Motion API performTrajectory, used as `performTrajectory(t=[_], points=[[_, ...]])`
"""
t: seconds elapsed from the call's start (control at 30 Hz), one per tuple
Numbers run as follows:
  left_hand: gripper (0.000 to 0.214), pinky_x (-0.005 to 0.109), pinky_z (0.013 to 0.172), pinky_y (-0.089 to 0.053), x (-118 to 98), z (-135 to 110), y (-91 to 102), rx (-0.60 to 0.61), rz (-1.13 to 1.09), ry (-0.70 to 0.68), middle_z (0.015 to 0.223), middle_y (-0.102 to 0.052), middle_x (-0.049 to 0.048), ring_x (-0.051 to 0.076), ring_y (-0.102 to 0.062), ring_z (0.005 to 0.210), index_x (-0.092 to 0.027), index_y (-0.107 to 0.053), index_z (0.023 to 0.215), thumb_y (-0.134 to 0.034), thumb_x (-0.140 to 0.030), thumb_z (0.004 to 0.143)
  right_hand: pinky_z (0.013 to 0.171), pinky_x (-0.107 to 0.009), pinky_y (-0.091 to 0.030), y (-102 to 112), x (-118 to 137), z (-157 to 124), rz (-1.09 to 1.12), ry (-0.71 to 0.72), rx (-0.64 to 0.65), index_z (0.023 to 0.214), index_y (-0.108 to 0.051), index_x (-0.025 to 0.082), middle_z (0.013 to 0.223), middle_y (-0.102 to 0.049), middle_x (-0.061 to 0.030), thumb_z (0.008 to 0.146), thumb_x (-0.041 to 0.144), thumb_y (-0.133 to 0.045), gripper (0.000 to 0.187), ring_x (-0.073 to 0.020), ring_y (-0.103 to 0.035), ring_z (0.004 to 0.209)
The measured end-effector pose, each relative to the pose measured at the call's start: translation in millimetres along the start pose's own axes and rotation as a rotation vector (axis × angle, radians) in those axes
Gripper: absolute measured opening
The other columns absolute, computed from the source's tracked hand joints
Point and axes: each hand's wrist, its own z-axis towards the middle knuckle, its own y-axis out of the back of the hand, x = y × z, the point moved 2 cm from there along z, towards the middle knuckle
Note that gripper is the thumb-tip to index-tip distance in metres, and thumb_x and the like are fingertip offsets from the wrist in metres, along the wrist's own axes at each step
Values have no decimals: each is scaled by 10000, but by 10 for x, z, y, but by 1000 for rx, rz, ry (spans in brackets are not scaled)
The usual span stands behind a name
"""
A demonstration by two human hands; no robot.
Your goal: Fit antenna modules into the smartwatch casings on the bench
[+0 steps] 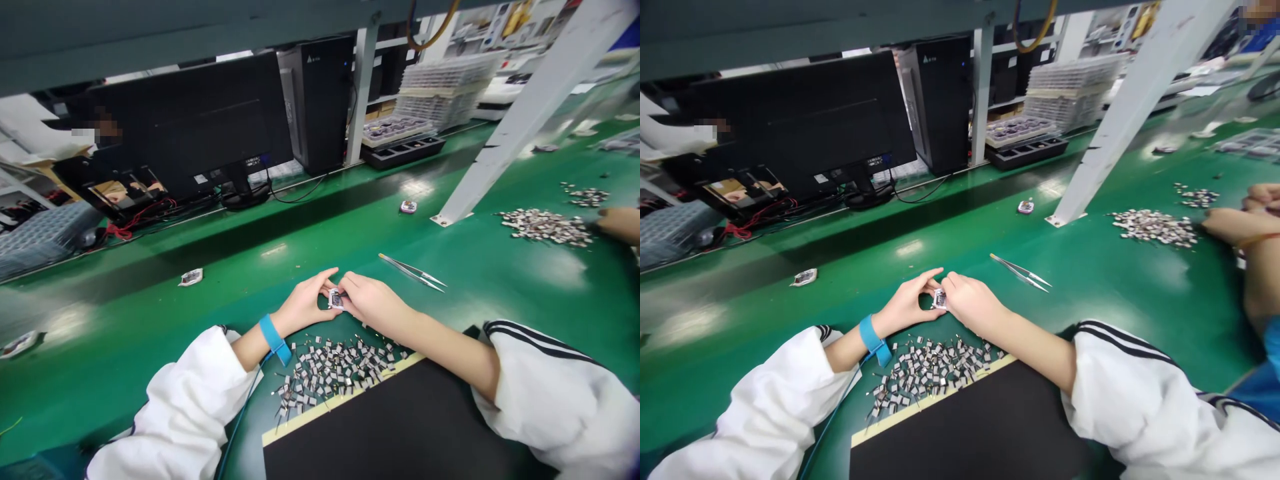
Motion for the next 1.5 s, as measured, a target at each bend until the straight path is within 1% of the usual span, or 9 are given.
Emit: performTrajectory(t=[0.33,0.53,0.77,0.9,1.0,1.17,1.27,1.4,1.5], points=[[663,259,804,-479,-16,-4,21,-24,-120,34,898,-559,31,133,-571,822,-161,-339,1193,-671,-167,618,574,-256,-389,19,-60,51,20,153,-106,682,-549,120,664,-517,-46,823,196,-435,196,-139,-472,602],[639,258,812,-478,-28,-10,13,-8,-135,29,892,-554,18,129,-576,818,-170,-360,1170,-673,-162,613,611,-234,-421,-55,-79,61,133,112,-139,724,-555,124,702,-541,-49,832,255,-438,205,-131,-504,655],[707,270,803,-482,-26,-14,4,-65,-86,54,915,-553,21,128,-577,809,-177,-297,1218,-667,-161,616,622,-206,-423,-26,-119,23,192,73,-132,835,-583,142,767,-581,-31,815,130,-444,141,-116,-543,704],[666,282,796,-478,-66,-8,-3,-102,-39,62,910,-568,20,131,-572,790,-168,-346,1186,-663,-137,601,556,-259,-382,13,-104,8,161,22,-145,770,-594,118,711,-577,-62,812,123,-427,172,-155,-515,628],[647,284,799,-478,-94,-4,-7,-134,-36,61,924,-579,24,133,-574,794,-172,-353,1177,-658,-132,608,587,-275,-380,27,-106,22,189,-16,-183,724,-582,121,731,-581,-74,807,119,-423,180,-164,-494,655],[664,271,790,-493,-99,-11,-8,-159,-114,49,929,-589,39,132,-587,800,-165,-343,1177,-686,-165,609,668,-252,-418,-3,-153,49,356,-40,-253,726,-568,156,738,-592,-23,792,139,-490,104,-127,-501,701],[657,271,806,-493,-88,-20,-8,-162,-158,51,934,-592,46,141,-595,828,-163,-354,1167,-696,-171,606,645,-252,-439,-63,-191,55,422,-77,-284,711,-572,159,709,-581,-23,799,209,-507,120,-124,-520,702],[609,273,809,-494,-56,-21,-9,-176,-175,69,915,-595,32,144,-601,828,-170,-399,1120,-703,-166,593,619,-250,-443,-127,-222,47,410,-66,-258,688,-573,156,726,-582,-36,806,262,-492,178,-127,-523,702],[584,270,790,-501,-11,-11,-11,-175,-179,89,906,-598,30,147,-604,818,-164,-419,1089,-702,-147,578,656,-286,-417,-121,-221,23,317,-10,-200,726,-608,168,836,-601,-52,811,285,-471,200,-141,-500,709]])
